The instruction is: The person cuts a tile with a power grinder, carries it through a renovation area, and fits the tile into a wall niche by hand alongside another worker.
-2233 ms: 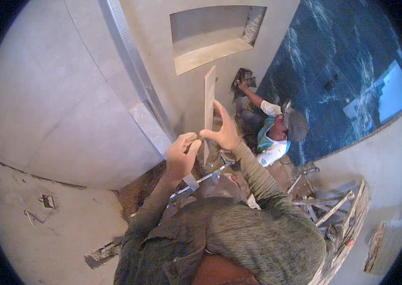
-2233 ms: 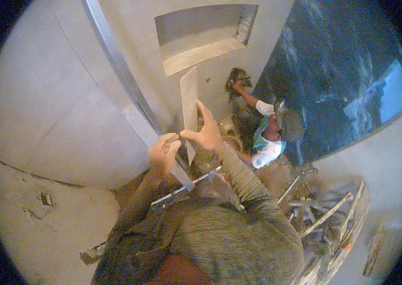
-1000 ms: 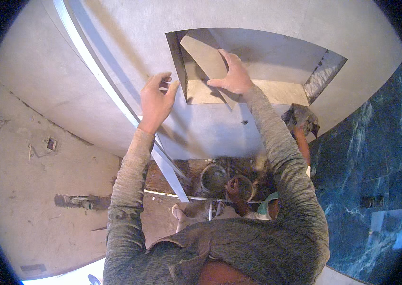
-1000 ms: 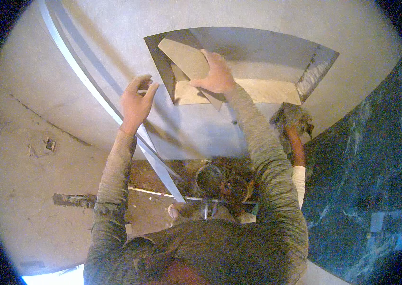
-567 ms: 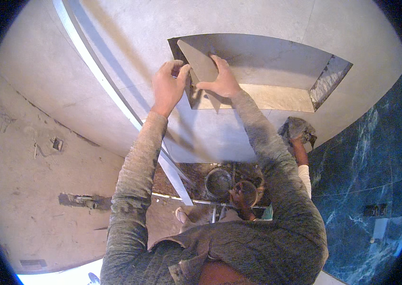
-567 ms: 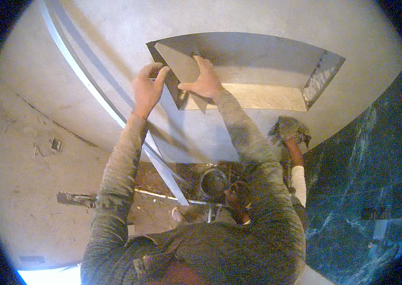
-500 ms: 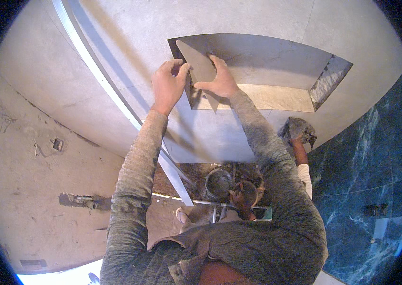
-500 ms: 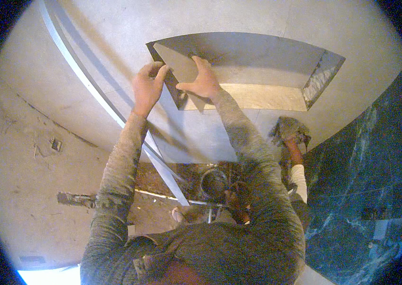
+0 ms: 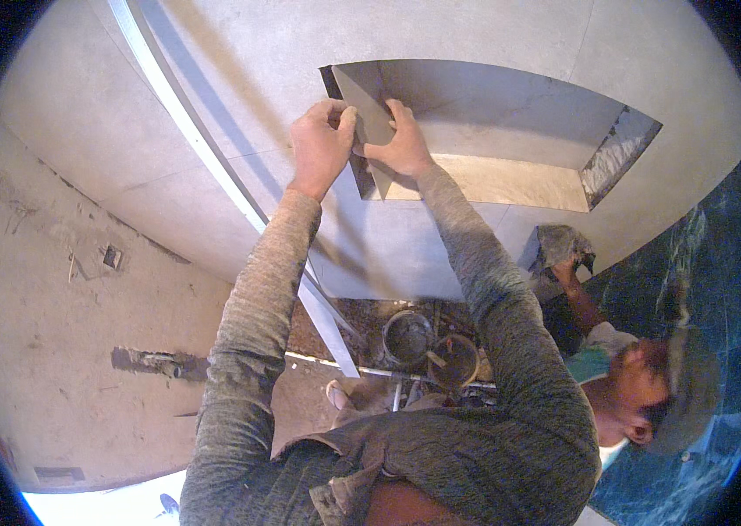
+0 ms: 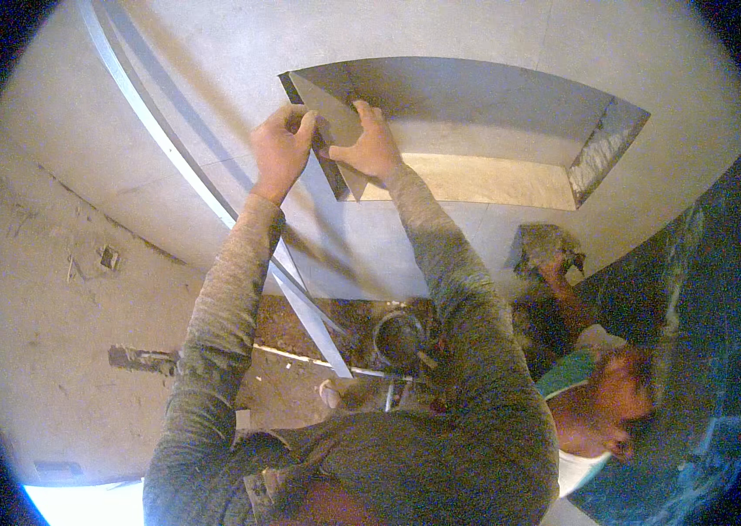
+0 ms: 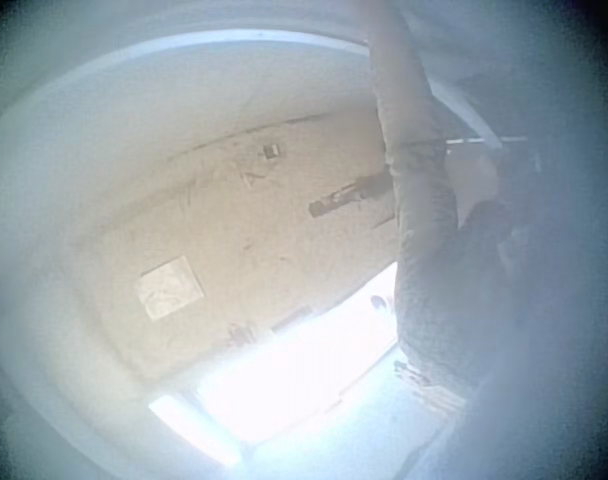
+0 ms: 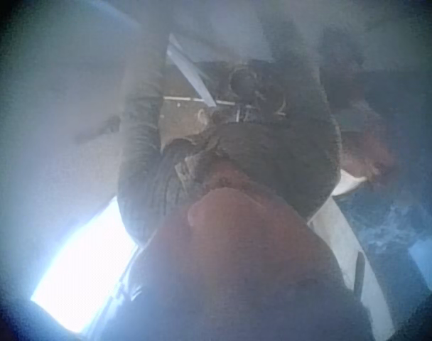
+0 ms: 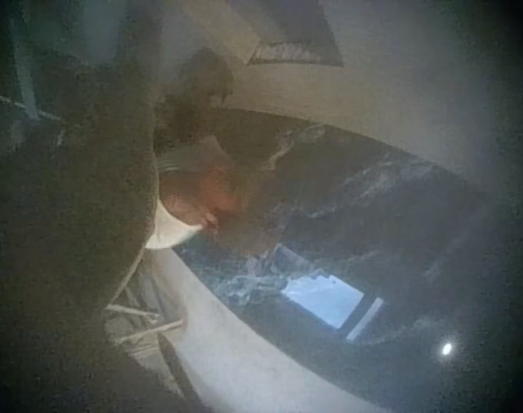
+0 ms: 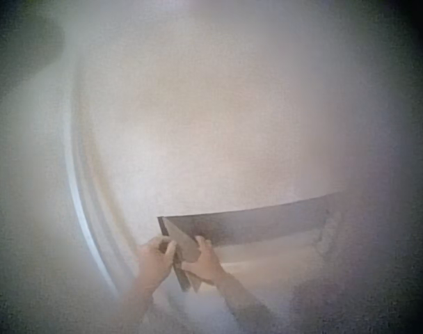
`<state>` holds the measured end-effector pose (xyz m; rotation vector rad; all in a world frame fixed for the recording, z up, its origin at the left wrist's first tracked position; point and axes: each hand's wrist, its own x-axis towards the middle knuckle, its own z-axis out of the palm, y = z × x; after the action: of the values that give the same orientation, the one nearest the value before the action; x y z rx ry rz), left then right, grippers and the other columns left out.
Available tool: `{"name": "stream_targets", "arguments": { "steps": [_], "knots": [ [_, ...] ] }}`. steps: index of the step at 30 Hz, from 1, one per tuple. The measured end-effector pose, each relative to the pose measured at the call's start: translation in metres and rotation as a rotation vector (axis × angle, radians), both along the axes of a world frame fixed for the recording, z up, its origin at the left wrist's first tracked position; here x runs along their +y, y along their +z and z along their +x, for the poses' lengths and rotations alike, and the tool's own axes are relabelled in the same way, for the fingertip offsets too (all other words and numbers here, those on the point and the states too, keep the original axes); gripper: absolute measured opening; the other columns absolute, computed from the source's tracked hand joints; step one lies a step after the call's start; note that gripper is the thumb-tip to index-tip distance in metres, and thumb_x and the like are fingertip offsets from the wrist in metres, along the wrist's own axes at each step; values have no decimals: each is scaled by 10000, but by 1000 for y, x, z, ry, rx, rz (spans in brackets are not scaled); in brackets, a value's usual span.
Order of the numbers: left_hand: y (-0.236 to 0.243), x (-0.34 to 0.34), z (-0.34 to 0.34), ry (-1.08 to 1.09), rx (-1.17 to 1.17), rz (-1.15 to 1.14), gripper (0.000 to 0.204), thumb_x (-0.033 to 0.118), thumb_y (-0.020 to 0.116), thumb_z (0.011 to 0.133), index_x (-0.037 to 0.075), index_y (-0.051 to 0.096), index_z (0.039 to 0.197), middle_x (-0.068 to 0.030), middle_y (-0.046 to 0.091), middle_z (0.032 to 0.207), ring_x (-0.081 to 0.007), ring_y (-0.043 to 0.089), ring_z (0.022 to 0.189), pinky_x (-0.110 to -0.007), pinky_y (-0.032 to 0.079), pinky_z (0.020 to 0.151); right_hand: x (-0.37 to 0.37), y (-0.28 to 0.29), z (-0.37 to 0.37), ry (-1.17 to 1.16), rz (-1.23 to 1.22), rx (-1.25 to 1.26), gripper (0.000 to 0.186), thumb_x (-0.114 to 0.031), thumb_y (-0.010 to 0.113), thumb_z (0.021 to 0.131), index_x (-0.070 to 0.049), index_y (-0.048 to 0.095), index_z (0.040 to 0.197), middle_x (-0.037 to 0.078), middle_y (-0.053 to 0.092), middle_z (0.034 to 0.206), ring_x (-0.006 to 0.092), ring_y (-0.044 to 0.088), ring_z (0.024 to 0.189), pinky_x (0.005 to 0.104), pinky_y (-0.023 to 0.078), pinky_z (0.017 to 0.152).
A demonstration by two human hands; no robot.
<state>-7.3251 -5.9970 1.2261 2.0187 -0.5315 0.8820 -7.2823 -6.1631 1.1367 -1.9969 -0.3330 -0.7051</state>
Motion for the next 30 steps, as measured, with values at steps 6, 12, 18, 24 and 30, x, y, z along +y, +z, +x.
{"name": "stream_targets", "arguments": {
  "steps": [6, 12, 18, 24, 30],
  "knots": [
    [0, -1, 1, 39, 32, -51, 130, 120, 710, 865, -8, 727, 876, -159, 734, 784, -233, 730, 694, -355, 568, 656, 9, 4, -6, 18, 37, 45, 1077, -440, 925, 614, 14, 418, 1450, 265, 517, 1309, 410, 521, 1251, 459, 446, 1068],
    [-6, -3, 9, 50, -15, -60, 173, 191, 737, 865, 22, 755, 898, -125, 745, 772, -183, 723, 686, -338, 569, 659, 5, -9, 7, 55, 90, -79, 1032, -409, 925, 620, 7, 442, 1431, 234, 532, 1286, 394, 532, 1238, 456, 462, 1044],
    [-11, -3, 13, 58, -41, -90, 141, 155, 736, 848, 15, 739, 866, -118, 729, 746, -181, 709, 658, -330, 564, 632, 3, -13, -2, 149, 146, -4, 1123, -415, 946, 595, -1, 396, 1482, 255, 470, 1416, 408, 484, 1316, 462, 424, 1104],
    [-12, -5, 11, 18, -111, -109, 114, 107, 724, 825, 0, 699, 795, -119, 700, 722, -184, 688, 623, -323, 551, 592, -19, -47, -20, 69, -92, 242, 1359, -437, 961, 561, 5, 172, 1577, 300, 279, 1590, 437, 303, 1474, 475, 293, 1212],
    [-12, -7, 5, 26, -109, -101, 96, 92, 728, 817, 7, 693, 788, -118, 700, 727, -190, 694, 625, -330, 554, 586, -12, -70, -18, 131, -41, 257, 1418, -408, 970, 548, 23, 94, 1578, 308, 301, 1573, 447, 326, 1458, 475, 302, 1205]
  ]
}}
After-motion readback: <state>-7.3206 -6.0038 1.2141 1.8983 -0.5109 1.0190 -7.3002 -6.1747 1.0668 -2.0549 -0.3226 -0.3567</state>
